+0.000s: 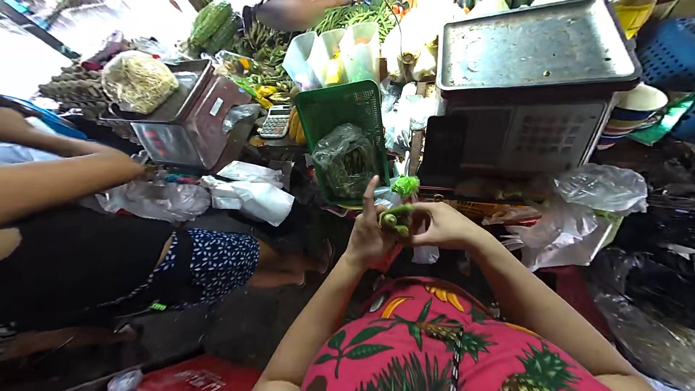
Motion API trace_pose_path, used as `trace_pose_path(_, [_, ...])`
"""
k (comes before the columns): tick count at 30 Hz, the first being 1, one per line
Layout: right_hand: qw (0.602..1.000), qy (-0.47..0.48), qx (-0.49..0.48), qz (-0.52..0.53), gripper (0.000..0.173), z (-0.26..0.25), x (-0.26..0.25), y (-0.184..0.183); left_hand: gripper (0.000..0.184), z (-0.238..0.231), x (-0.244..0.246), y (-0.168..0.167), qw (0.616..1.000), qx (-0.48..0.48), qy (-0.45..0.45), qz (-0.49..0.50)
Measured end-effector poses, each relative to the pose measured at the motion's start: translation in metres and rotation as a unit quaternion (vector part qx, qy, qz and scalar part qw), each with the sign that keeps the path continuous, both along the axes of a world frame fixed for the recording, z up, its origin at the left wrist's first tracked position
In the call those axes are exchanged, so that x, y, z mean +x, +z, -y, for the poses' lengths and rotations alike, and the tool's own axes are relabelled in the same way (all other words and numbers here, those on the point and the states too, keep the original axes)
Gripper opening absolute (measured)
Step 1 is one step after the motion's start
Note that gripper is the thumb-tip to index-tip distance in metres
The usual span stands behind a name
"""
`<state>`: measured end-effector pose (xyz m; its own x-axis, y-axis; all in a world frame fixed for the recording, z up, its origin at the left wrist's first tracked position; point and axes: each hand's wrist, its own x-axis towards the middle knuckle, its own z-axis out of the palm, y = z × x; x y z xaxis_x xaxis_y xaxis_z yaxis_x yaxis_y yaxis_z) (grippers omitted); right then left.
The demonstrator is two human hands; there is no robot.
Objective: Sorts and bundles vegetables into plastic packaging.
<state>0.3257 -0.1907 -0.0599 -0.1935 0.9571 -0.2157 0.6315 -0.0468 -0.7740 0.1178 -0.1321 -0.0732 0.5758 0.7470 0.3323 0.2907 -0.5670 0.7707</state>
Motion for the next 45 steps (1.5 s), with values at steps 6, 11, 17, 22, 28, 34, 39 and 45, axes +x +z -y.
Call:
trace_pose_path(6, [0.842, -0.006, 0.167, -0.513, 0.051, 0.023, -0.014, 0.009, 0.069, -0.003, -0.004, 0.018, 0.869, -0.391, 0.077, 0.293])
trace_pose_path(11, [0.653, -0.300, 0.003, -0.696, 0.038, 0.000, -0.044, 0.016, 0.077, 0.010, 0.005, 0.021, 0.939, -0.211, -0.023, 0.270])
trace_pose_path(17, [0.889, -0.081, 0.143, -0.427, 0.082, 0.003, -0.021, -0.004, 0.056, 0.002, -0.015, 0.020, 0.966, -0.224, -0.027, 0.125])
trace_pose_path(22, [0.938, -0.143, 0.202, -0.242, 0.052, -0.001, -0.029, -0.006, 0.041, 0.005, -0.011, 0.022, 0.995, 0.083, -0.043, -0.038])
trace_pose_path(28, [0.797, -0.186, 0.058, -0.572, 0.045, 0.004, -0.002, -0.023, 0.066, -0.013, -0.038, 0.000, 0.956, -0.269, -0.071, 0.094])
trace_pose_path(34, [0.826, -0.051, -0.168, -0.535, 0.036, 0.013, 0.008, -0.047, 0.047, -0.019, -0.044, -0.135, 0.872, -0.259, 0.011, -0.415])
trace_pose_path(39, [0.819, -0.149, -0.369, -0.414, 0.038, -0.007, -0.039, -0.091, 0.032, 0.001, -0.050, -0.173, 0.878, -0.290, 0.140, -0.354])
trace_pose_path(45, [0.913, -0.194, -0.302, -0.195, 0.045, -0.042, -0.061, -0.118, 0.033, 0.027, -0.079, -0.066, 0.889, -0.291, 0.155, -0.318])
